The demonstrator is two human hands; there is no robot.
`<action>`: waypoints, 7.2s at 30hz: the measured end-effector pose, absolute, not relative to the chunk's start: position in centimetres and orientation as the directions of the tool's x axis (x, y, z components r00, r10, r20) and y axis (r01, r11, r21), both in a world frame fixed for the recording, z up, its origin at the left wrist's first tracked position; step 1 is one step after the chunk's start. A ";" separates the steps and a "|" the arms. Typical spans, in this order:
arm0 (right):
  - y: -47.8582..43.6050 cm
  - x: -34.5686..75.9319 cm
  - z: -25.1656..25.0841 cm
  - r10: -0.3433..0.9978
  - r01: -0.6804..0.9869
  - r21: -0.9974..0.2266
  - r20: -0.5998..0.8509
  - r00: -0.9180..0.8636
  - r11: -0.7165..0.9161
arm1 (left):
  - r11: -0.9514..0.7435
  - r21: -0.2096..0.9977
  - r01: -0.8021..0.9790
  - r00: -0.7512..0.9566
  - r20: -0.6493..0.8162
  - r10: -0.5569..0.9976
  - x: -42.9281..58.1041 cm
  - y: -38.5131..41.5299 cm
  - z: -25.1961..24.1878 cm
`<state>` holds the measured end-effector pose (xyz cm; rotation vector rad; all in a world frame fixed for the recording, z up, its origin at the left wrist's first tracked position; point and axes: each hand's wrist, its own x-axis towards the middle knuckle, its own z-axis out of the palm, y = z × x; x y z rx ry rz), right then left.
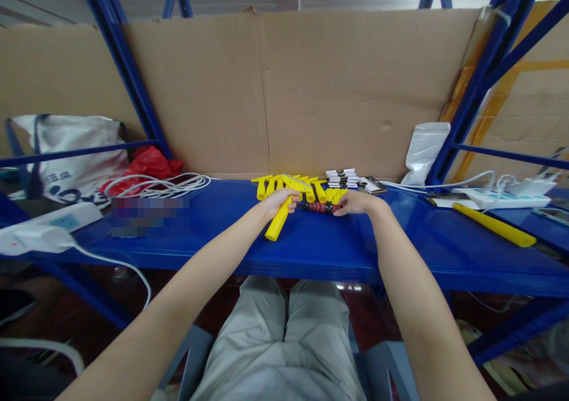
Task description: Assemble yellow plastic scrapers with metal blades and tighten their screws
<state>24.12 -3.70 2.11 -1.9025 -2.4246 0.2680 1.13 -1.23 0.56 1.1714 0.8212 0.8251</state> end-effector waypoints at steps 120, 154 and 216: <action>-4.1 23.5 3.9 0.872 -0.284 -0.842 0.364 0.327 0.458 | 0.218 0.976 -0.016 0.314 -0.202 0.928 1.0 -1.2 0.4; -3.7 23.3 3.4 0.770 -0.141 -0.824 0.434 0.468 0.549 | 0.202 0.979 -0.014 0.336 -0.185 0.923 0.9 -1.0 0.2; -4.4 23.1 3.6 0.853 -0.207 -0.839 0.445 0.272 0.503 | 0.205 0.979 -0.001 0.313 -0.194 0.930 1.1 -1.0 0.2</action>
